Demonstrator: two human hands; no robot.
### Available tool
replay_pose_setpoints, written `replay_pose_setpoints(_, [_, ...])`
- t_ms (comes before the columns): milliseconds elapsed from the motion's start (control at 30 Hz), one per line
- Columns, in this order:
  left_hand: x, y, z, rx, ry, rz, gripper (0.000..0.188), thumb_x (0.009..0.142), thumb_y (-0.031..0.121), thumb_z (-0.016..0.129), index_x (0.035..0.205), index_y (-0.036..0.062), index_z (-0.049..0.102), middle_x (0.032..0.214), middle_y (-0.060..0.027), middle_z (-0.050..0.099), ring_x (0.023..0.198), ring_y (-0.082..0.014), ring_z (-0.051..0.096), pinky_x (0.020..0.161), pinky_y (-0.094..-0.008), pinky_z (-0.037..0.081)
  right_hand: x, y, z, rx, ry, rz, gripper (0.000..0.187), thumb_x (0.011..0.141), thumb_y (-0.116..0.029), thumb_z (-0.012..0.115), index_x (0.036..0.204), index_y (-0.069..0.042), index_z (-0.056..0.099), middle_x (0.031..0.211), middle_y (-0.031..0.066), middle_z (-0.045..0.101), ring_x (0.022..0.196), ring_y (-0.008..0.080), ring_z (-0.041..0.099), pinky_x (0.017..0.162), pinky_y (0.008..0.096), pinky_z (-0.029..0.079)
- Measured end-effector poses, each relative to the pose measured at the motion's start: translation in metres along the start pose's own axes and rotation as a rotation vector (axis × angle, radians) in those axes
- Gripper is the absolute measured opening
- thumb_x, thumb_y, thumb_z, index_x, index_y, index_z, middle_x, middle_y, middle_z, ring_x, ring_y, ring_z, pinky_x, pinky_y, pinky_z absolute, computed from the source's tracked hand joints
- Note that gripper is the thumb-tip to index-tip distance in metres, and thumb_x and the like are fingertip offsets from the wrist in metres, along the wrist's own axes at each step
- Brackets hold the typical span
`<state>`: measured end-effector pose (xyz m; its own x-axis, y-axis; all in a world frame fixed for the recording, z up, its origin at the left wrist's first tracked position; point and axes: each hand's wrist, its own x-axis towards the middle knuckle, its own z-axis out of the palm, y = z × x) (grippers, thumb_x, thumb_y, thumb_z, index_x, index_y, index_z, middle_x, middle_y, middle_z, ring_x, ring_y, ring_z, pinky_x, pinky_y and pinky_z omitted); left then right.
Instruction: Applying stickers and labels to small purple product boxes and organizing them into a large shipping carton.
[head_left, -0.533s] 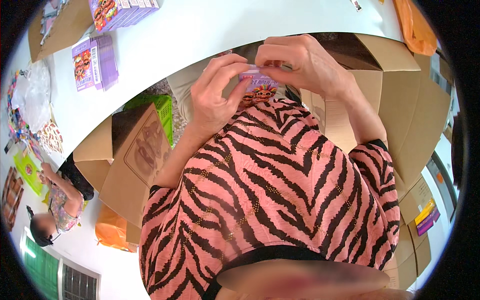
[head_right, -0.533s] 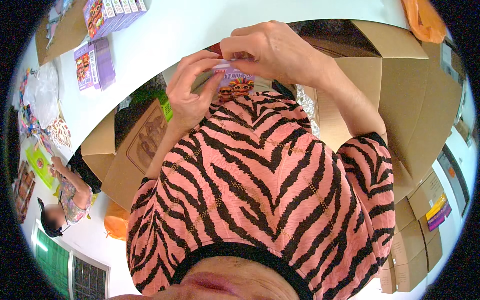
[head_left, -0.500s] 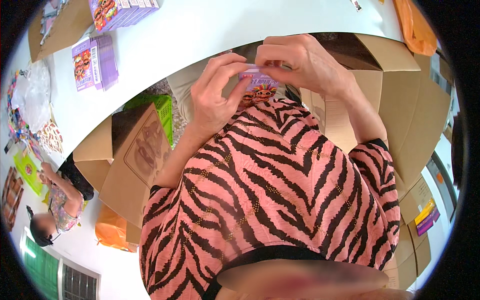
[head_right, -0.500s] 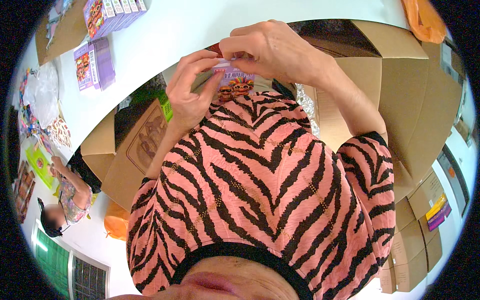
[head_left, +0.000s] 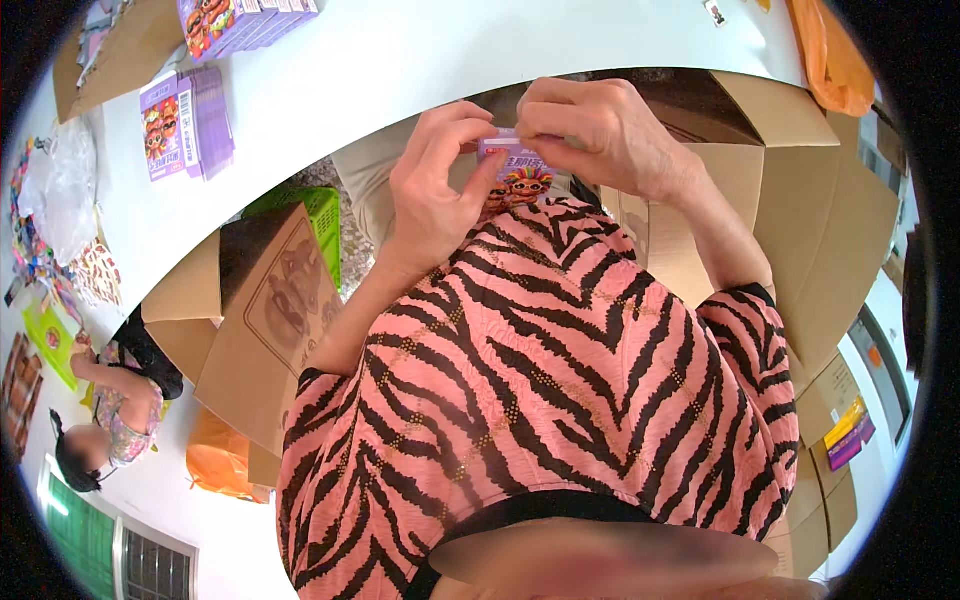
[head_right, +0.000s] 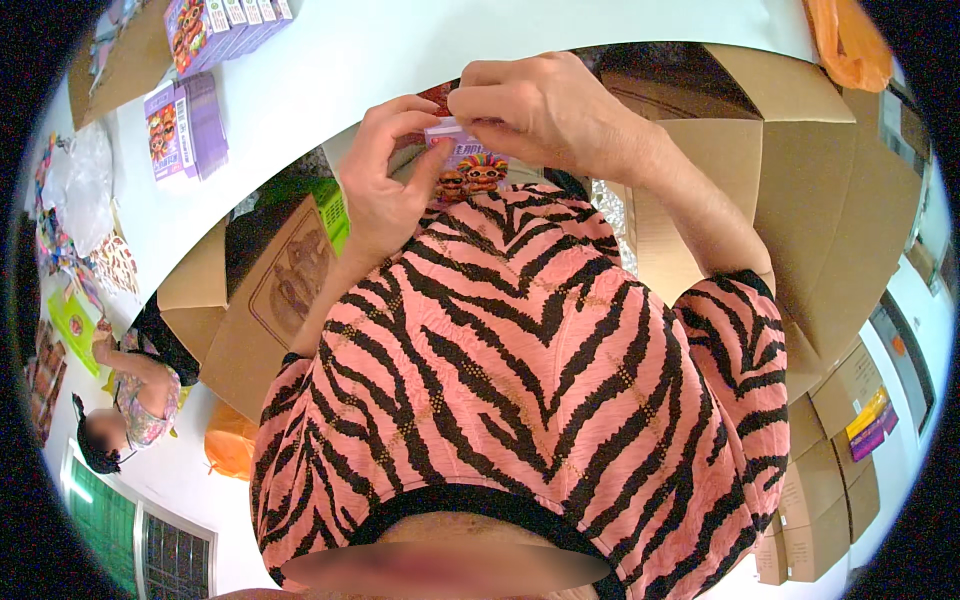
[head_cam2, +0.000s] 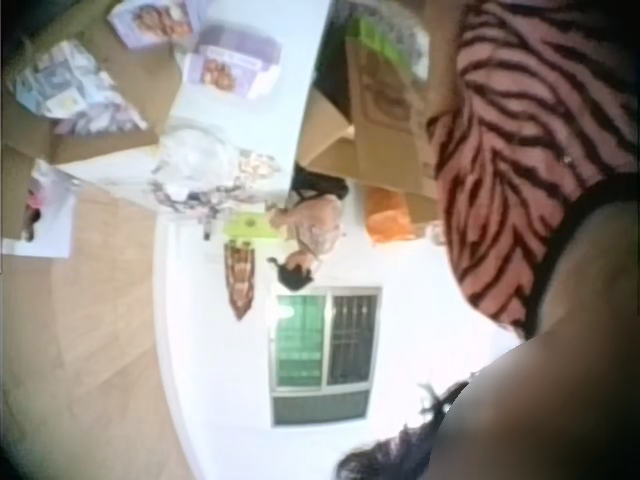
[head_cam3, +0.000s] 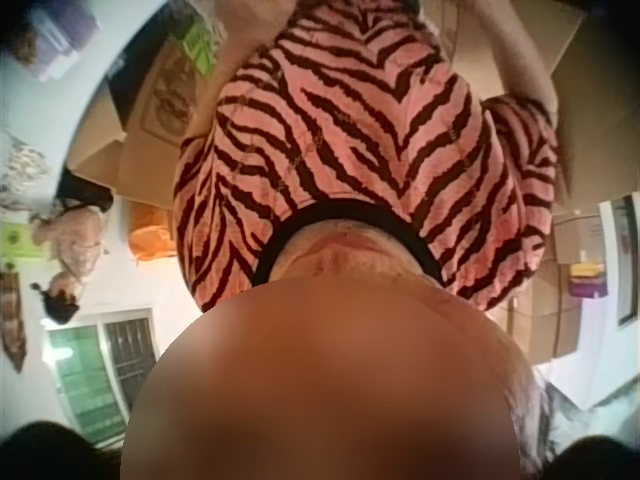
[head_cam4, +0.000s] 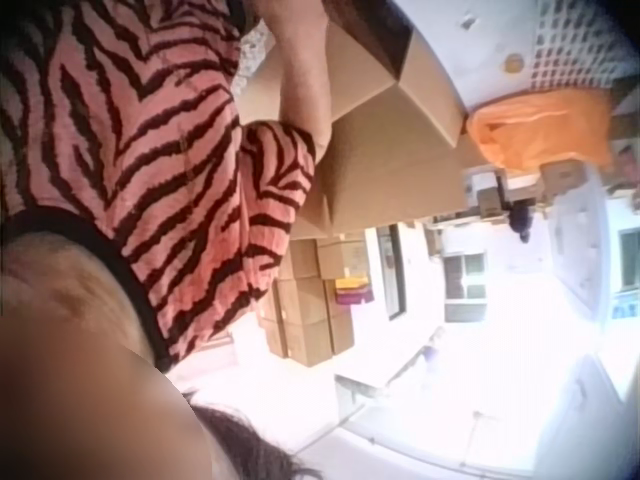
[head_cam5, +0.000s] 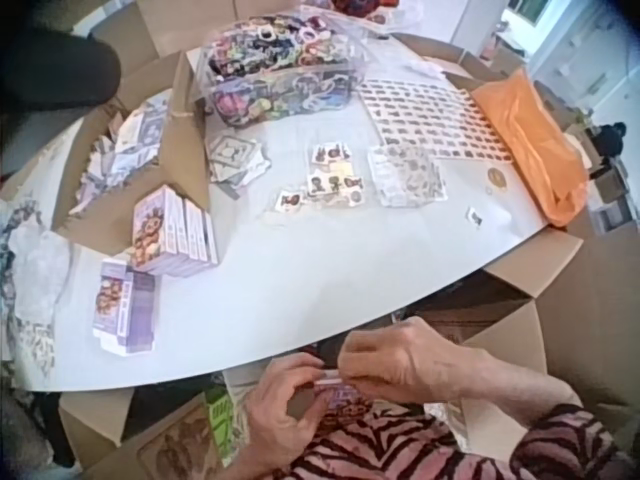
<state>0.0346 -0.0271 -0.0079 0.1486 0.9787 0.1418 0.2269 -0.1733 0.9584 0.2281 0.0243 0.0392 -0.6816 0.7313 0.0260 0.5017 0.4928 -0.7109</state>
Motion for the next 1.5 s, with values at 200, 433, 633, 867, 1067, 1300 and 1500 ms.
replay_pose_setpoints(200, [-0.003, -0.010, -0.002, 0.116, 0.024, 0.123, 0.025, 0.069, -0.006, 0.073, 0.090, 0.0001, 0.062, 0.097, -0.0100, 0.062, 0.084, -0.0204, 0.063, 0.070, -0.0288, 0.052, -0.011, 0.005, 0.021, -0.107, 0.110, -0.116, 0.017, 0.074, 0.000, 0.065, 0.091, -0.003, 0.061, 0.092, 0.0060, 0.062, 0.070, 0.0229, 0.063, 0.056, 0.0299, 0.052])
replay_pose_setpoints(433, [-0.007, -0.020, -0.009, -0.104, -0.010, 0.001, 0.021, 0.072, -0.004, 0.074, 0.090, -0.0002, 0.064, 0.095, -0.0095, 0.063, 0.084, -0.0180, 0.062, 0.071, -0.0278, 0.052, -0.036, 0.003, 0.038, 0.670, 0.104, 0.415, 0.028, 0.087, 0.001, 0.060, 0.115, -0.005, 0.062, 0.102, 0.0059, 0.063, 0.087, 0.0109, 0.062, 0.073, 0.0240, 0.053])
replay_pose_setpoints(633, [-0.010, -0.002, -0.007, -0.169, -0.021, -0.159, 0.019, 0.075, 0.001, 0.074, 0.093, 0.0012, 0.066, 0.096, -0.0101, 0.064, 0.088, -0.0183, 0.062, 0.075, -0.0280, 0.050, -0.050, -0.005, 0.046, 0.755, 0.150, 0.511, 0.035, 0.089, -0.002, 0.060, 0.124, -0.006, 0.059, 0.109, 0.0057, 0.064, 0.097, 0.0111, 0.061, 0.082, 0.0256, 0.052])
replay_pose_setpoints(867, [-0.016, -0.018, -0.010, -0.182, -0.054, -0.072, 0.016, 0.076, 0.001, 0.073, 0.090, 0.0016, 0.066, 0.097, -0.0109, 0.065, 0.089, -0.0194, 0.063, 0.076, -0.0284, 0.050, -0.047, 0.000, 0.042, 0.378, 0.112, 0.248, 0.034, 0.088, -0.002, 0.060, 0.121, -0.005, 0.060, 0.111, 0.0085, 0.066, 0.097, 0.0134, 0.062, 0.083, 0.0281, 0.052])
replay_pose_setpoints(1067, [-0.017, -0.016, -0.006, -0.221, -0.086, -0.243, 0.041, 0.077, 0.002, 0.071, 0.115, 0.0007, 0.055, 0.114, -0.0116, 0.059, 0.100, -0.0179, 0.061, 0.087, -0.0294, 0.052, -0.033, 0.002, 0.051, 0.614, 0.133, 0.490, 0.031, 0.090, -0.002, 0.058, 0.121, -0.003, 0.059, 0.107, 0.0059, 0.066, 0.096, 0.0094, 0.059, 0.084, 0.0245, 0.048])
replay_pose_setpoints(1300, [0.016, -0.006, -0.018, -0.327, 0.207, -0.233, 0.058, 0.076, -0.002, 0.072, 0.128, -0.0004, 0.046, 0.107, -0.0111, 0.059, 0.092, -0.0182, 0.061, 0.080, -0.0299, 0.051, 0.032, 0.006, 0.051, 0.693, 0.247, 0.331, 0.028, 0.090, -0.002, 0.058, 0.118, -0.002, 0.061, 0.108, 0.0075, 0.065, 0.094, 0.0106, 0.060, 0.082, 0.0254, 0.050])
replay_pose_setpoints(1500, [0.043, -0.030, -0.050, 0.128, 0.280, 0.029, 0.054, 0.077, -0.006, 0.066, 0.127, 0.0026, 0.047, 0.102, -0.0151, 0.063, 0.093, -0.0246, 0.064, 0.083, -0.0333, 0.051, 0.076, 0.014, 0.056, 0.149, 0.480, -0.083, 0.031, 0.085, 0.001, 0.060, 0.116, -0.004, 0.059, 0.109, 0.0116, 0.065, 0.093, 0.0235, 0.065, 0.082, 0.0331, 0.053])
